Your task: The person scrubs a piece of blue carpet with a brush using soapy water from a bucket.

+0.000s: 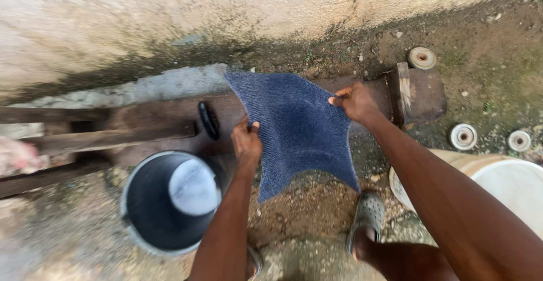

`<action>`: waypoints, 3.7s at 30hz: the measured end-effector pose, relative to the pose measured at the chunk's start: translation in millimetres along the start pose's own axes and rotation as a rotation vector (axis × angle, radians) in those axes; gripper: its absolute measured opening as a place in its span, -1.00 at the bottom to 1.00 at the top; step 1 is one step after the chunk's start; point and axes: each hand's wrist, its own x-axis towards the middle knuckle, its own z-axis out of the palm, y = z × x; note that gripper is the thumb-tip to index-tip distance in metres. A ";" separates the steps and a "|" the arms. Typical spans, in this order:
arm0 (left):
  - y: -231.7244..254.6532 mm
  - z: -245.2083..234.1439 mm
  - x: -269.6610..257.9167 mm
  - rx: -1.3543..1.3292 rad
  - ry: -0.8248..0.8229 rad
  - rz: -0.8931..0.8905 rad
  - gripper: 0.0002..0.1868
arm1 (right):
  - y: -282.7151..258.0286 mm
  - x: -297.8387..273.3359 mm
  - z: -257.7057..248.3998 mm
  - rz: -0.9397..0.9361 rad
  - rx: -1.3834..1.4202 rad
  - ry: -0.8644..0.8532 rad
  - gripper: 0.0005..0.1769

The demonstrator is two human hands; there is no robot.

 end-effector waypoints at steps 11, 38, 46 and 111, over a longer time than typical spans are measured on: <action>-124.1 64.8 196.9 0.286 0.203 0.129 -0.77 | 85.0 212.7 33.6 -0.384 -0.710 0.549 -0.86; -138.6 42.0 110.0 0.990 -0.353 0.425 -0.04 | 95.4 142.3 134.1 -0.320 -0.448 0.357 -0.48; -145.6 61.4 96.2 1.001 -0.339 0.504 -0.04 | 175.4 163.8 165.6 0.447 0.120 0.316 -0.27; -162.3 -229.0 -5.0 0.889 -0.193 0.351 -0.59 | -112.1 100.3 469.3 -0.488 -0.116 0.109 -0.56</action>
